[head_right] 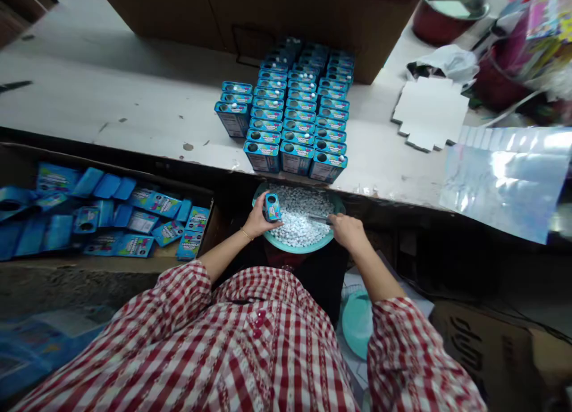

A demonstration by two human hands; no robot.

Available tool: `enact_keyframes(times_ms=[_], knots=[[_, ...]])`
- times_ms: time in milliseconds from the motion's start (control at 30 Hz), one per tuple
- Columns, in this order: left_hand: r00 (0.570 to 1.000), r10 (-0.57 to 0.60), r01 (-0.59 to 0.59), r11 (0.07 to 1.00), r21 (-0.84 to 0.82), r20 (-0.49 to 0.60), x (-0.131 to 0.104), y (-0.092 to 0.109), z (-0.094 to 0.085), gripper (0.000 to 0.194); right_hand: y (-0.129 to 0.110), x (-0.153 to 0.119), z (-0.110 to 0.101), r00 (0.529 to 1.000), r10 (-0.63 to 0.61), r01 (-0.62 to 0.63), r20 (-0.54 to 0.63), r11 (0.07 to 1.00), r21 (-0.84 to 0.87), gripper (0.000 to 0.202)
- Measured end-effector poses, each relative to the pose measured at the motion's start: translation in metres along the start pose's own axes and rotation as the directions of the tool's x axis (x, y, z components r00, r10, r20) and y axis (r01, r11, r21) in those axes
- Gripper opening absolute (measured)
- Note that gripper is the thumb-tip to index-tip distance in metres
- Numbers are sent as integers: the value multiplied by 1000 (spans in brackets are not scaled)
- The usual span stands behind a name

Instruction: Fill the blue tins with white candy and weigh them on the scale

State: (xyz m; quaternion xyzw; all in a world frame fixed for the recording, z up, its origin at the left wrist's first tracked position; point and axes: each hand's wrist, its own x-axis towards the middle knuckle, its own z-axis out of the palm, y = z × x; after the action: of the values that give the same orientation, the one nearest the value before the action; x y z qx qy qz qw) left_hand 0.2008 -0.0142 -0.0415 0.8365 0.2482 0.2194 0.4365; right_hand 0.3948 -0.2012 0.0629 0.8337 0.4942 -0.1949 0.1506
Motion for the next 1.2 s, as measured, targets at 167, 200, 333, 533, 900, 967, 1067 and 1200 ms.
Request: enact_keyframes(times_ms=[167,200,333,533,900,967,1067,1200], knots=[[998,-60,61,992,-106,13,5,-2,14,106,-35,41,63,997,-22,51,-75,913,405,37],[998,-63,65,991,-120,23,6,0,16,107,-41,48,68,996,-23,61,-90,897,437,38],[996,-82,84,979,-184,22,6,10,6,105,-38,59,75,992,-28,93,-126,832,547,38],[998,-42,39,997,-62,-55,3,9,-20,106,-14,50,66,958,-68,255,-278,647,719,37],[980,191,-199,940,276,55,9,19,-5,103,-24,10,-56,966,-195,236,-168,931,279,36],[974,223,-227,927,298,49,7,19,-4,100,-34,5,-74,976,-187,201,-109,970,136,36],[969,243,-243,918,315,40,4,16,-3,98,-51,-1,-93,974,-216,214,-72,976,-34,35],[978,204,-207,930,302,42,2,14,0,97,-73,-7,-108,970,-231,218,-71,963,-155,30]])
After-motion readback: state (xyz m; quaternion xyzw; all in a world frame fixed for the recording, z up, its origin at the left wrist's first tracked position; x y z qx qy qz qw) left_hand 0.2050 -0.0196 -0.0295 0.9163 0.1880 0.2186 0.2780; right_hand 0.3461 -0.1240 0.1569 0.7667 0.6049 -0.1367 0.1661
